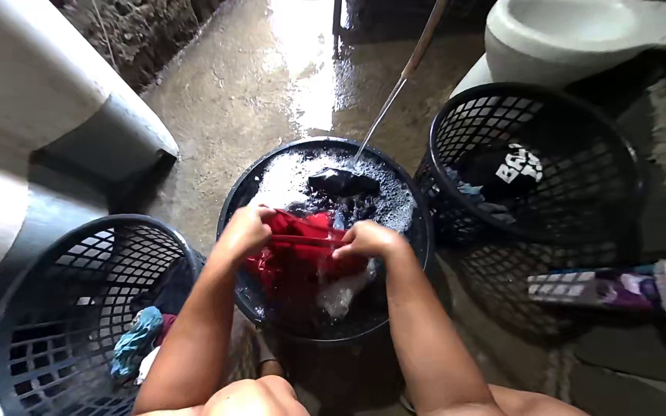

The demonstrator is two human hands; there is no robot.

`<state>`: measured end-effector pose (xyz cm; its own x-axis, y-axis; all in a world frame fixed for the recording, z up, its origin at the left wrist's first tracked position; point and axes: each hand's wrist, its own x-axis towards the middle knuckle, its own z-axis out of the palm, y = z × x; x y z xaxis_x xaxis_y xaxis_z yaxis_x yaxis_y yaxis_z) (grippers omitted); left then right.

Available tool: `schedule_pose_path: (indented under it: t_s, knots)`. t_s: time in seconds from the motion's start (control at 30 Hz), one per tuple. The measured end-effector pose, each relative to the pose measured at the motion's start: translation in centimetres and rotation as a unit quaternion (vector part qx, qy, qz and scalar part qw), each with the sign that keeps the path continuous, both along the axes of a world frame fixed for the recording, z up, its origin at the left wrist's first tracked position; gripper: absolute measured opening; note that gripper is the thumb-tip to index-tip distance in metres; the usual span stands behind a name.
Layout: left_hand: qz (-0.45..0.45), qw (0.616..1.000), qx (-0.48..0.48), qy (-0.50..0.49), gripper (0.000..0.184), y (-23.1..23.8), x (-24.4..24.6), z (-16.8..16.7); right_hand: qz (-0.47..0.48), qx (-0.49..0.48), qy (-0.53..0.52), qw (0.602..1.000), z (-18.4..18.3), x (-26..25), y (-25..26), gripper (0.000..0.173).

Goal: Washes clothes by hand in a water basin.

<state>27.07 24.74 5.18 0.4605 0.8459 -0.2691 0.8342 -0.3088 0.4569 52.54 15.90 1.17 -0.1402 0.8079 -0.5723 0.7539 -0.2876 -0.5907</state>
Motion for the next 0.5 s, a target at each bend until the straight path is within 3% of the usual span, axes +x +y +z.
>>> schedule_pose_path:
  t_s: [0.07,0.17,0.2,0.23,0.27,0.3,0.33,0.37,0.43,0.5]
  knots:
    - [0.012,0.990,0.051,-0.134,0.033,-1.5,-1.2,5.0,-0.036,0.163,0.083,0.983,4.4,1.1,-1.6,0.019]
    - [0.007,0.916,0.130,-0.379,0.033,-4.9,-2.3,10.3,-0.106,0.387,0.265,0.877,10.3,0.7,-4.5,0.008]
    - [-0.001,0.881,0.140,-0.452,0.034,-5.8,-1.9,11.1,-0.121,0.428,0.330,0.833,11.5,-0.1,-5.0,0.016]
    - [-0.018,0.851,0.141,-0.506,0.035,-6.7,-1.0,11.6,-0.119,0.447,0.379,0.802,12.3,-1.0,-5.3,0.045]
    - [-0.051,0.837,0.125,-0.530,0.031,-7.2,0.1,11.6,-0.104,0.443,0.400,0.796,12.5,-1.7,-5.2,0.082]
    - [-0.098,0.839,0.089,-0.527,0.027,-7.5,1.0,11.3,-0.096,0.426,0.387,0.812,12.2,-2.5,-4.8,0.109]
    - [-0.135,0.856,0.044,-0.498,0.029,-7.5,1.7,10.6,-0.102,0.401,0.348,0.841,11.3,-3.5,-4.2,0.118]
    - [-0.148,0.888,0.011,-0.436,0.036,-7.2,2.3,9.6,-0.117,0.369,0.296,0.873,9.5,-4.4,-3.3,0.105]
    - [-0.134,0.962,-0.002,-0.238,0.048,-6.0,2.7,6.3,-0.152,0.273,0.184,0.932,4.3,-5.9,-1.1,0.048]
    - [-0.117,0.992,-0.003,-0.054,0.070,-4.1,2.1,0.9,-0.145,0.132,0.071,0.978,-1.6,-7.0,0.6,0.041]
